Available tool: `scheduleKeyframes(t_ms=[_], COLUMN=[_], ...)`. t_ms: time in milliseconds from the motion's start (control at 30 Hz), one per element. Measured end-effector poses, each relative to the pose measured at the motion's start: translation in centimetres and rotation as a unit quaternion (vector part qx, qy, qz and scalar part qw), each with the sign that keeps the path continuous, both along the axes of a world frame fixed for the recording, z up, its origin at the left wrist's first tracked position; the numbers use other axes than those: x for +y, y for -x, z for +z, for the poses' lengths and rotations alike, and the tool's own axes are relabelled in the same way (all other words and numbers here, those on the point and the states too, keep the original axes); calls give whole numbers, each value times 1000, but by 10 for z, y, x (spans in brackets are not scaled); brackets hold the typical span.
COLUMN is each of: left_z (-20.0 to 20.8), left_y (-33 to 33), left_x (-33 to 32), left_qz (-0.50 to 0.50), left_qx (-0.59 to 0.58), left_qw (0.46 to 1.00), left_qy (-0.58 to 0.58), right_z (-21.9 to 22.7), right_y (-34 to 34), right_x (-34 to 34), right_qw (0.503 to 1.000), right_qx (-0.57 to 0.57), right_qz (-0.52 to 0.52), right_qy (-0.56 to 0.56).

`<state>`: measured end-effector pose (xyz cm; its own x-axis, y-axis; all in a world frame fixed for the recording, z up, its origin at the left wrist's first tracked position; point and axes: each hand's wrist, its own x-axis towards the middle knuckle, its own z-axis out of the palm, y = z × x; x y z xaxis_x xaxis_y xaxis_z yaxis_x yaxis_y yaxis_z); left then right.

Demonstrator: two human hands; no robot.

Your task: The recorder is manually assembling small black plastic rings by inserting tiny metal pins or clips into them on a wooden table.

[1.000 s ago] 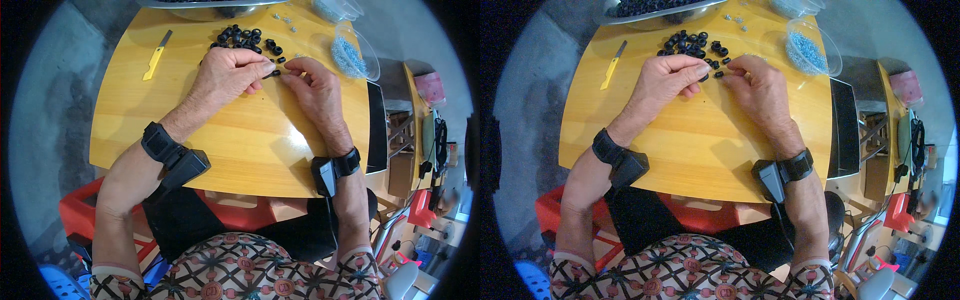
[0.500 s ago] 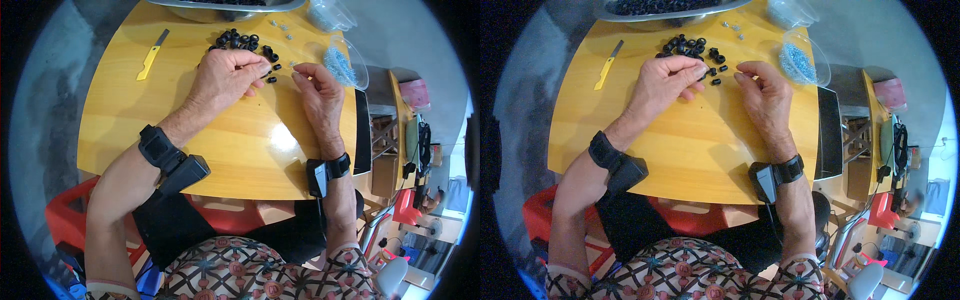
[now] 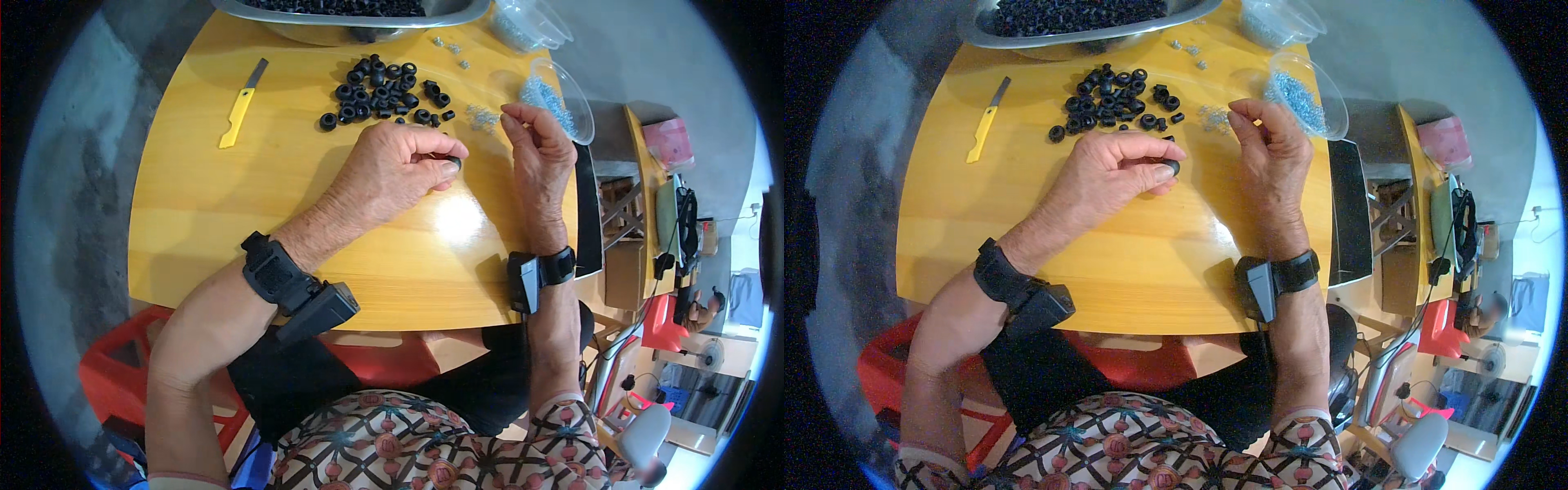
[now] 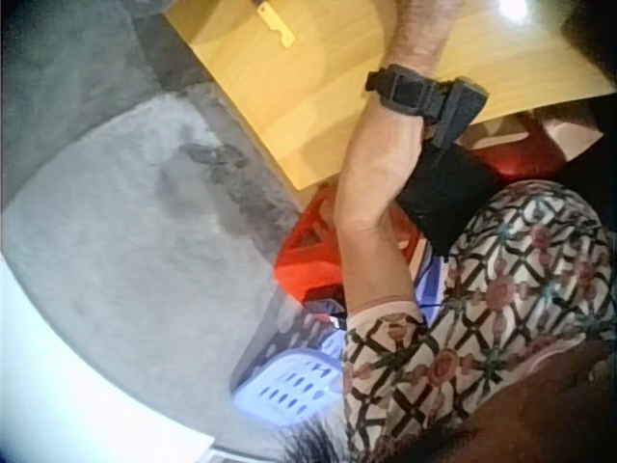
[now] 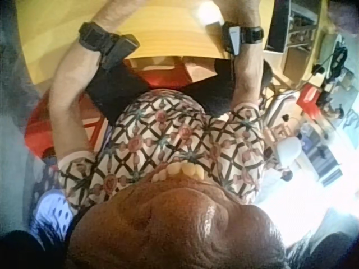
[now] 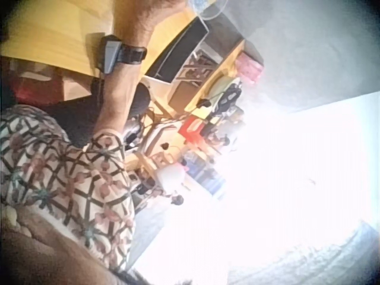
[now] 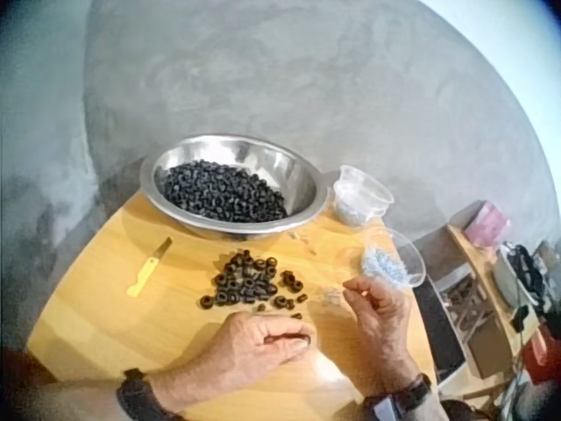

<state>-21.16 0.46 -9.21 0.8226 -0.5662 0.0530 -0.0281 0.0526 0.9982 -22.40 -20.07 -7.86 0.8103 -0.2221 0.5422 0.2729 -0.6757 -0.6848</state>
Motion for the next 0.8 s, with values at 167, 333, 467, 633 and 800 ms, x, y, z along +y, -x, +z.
scheduleKeyframes(t_ms=[167, 333, 467, 633, 800], left_z=[-3, 1, -1, -3, -1], left_y=[-1, -2, -2, 0, 1], left_x=[1, 0, -3, -3, -1], left_qz=[6, 12, 24, 63, 13], left_qx=[-13, 7, -38, -150, -148], left_qw=[1000, 1000, 999, 985, 987], left_qy=[-2, 0, -25, -50, -65], right_z=[-3, 1, 11, 17, 20], right_y=[-4, -2, -1, -7, -17], right_x=[-2, 4, 13, 16, 23], right_qw=[999, 998, 995, 988, 983], right_qx=[8, 9, 27, 73, 95], right_qz=[0, 14, 37, 54, 60], right_qy=[38, 62, 86, 124, 148])
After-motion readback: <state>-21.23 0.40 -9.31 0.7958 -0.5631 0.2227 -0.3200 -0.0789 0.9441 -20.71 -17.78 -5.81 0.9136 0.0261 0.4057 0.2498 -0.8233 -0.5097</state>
